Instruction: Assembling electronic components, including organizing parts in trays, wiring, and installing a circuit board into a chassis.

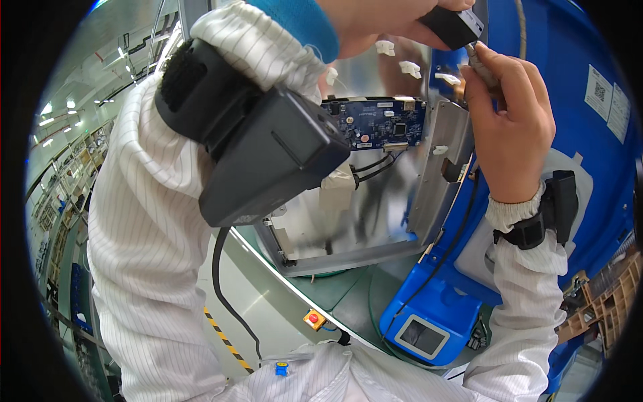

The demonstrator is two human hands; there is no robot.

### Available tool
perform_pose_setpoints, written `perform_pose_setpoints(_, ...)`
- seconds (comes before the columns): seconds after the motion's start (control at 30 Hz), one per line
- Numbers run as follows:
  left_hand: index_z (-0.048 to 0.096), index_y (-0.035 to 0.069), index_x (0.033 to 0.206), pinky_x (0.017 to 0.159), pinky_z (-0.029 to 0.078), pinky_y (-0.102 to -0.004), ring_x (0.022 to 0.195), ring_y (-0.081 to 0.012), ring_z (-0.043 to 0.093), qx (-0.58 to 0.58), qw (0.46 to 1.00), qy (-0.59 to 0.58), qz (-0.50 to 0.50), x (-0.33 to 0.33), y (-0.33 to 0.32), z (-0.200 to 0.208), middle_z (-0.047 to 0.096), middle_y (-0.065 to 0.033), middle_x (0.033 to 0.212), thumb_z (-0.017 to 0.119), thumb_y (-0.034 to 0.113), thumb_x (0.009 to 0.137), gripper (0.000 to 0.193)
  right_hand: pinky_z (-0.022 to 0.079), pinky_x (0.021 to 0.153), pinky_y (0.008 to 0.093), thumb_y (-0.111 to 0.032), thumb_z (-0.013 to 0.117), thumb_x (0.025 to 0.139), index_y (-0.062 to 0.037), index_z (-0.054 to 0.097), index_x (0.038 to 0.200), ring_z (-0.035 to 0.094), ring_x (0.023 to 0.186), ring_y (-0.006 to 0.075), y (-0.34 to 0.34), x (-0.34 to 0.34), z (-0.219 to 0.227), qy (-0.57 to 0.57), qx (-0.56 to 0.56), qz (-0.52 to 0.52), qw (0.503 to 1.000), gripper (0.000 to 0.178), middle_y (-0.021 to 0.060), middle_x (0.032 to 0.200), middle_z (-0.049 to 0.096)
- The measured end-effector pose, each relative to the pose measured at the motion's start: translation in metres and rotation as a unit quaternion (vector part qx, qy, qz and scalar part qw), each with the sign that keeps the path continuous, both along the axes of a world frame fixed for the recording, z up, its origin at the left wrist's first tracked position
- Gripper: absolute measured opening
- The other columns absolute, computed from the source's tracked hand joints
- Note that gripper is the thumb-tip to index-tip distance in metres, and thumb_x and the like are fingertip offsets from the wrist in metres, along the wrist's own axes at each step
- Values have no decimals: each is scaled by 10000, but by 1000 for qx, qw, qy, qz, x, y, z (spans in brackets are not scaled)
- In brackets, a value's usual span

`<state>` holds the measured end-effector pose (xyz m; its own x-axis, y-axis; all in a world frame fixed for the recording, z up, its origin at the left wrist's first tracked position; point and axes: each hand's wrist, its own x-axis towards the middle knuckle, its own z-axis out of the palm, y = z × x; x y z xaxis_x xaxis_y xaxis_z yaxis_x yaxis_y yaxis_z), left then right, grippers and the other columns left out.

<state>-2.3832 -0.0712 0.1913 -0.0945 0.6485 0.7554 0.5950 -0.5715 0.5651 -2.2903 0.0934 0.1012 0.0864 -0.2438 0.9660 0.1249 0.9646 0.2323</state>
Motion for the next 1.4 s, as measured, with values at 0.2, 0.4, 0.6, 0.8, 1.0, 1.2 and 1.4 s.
perform_pose_setpoints(0.2, 452, -23, 1273, 725, 564, -305, 891, -201, 657, 10, 992, 117, -40, -4, 2, 6, 608, -136, 1088, 664, 68, 877, 459, 494, 604, 288, -69, 693, 870, -9, 680, 1053, 619, 669, 159, -18, 2, -10, -45, -137, 65, 987, 193, 82, 813, 658)
perform_pose_setpoints(0.4, 421, 49, 1338, 765, 545, -339, 930, -236, 676, -30, 940, 329, 86, -16, 6, 15, 662, -180, 1006, 701, 129, 856, 563, 440, 620, 210, -125, 648, 941, -49, 597, 1274, 530, 713, 40, -20, -11, -29, -103, -286, 196, 932, 345, 0, 828, 631)
perform_pose_setpoints(0.6, 511, 48, 1249, 746, 541, -375, 860, -307, 689, -51, 903, 406, 129, -47, 22, 4, 696, -187, 984, 718, 195, 822, 497, 418, 530, 243, -79, 597, 926, -51, 588, 1265, 515, 575, 64, -27, -18, -28, -94, -294, 227, 923, 341, 29, 688, 619)
perform_pose_setpoints(0.8, 487, 32, 1253, 909, 408, -446, 966, -333, 638, 68, 817, 525, 230, -53, 39, -12, 691, -127, 913, 705, 184, 768, 553, 417, 526, 239, -82, 593, 928, -68, 576, 1275, 510, 562, 59, -22, -17, -35, -74, -314, 221, 921, 348, 24, 661, 606)
perform_pose_setpoints(1.0, 495, 44, 1255, 886, 413, -447, 950, -321, 633, 71, 810, 514, 274, -59, 48, -27, 686, -112, 877, 688, 167, 776, 531, 370, 592, 208, -145, 645, 935, -53, 557, 1309, 474, 670, 33, -24, -14, -39, -91, -353, 200, 909, 396, -16, 754, 589)
perform_pose_setpoints(1.2, 480, 40, 1289, 857, 414, -449, 892, -326, 646, 135, 789, 516, 303, -59, 50, -31, 681, -114, 828, 690, 153, 777, 564, 357, 580, 205, -146, 630, 945, -55, 554, 1312, 462, 660, 27, -25, -13, -37, -81, -333, 203, 917, 385, -26, 730, 573)
perform_pose_setpoints(1.4, 613, 13, 1108, 773, 488, -432, 844, -337, 673, 166, 844, 411, 302, -41, 3, -38, 695, -158, 850, 683, 234, 822, 368, 349, 552, 213, -155, 623, 954, -40, 539, 1317, 442, 624, 29, -26, -21, -34, -95, -331, 203, 917, 390, -29, 712, 557)
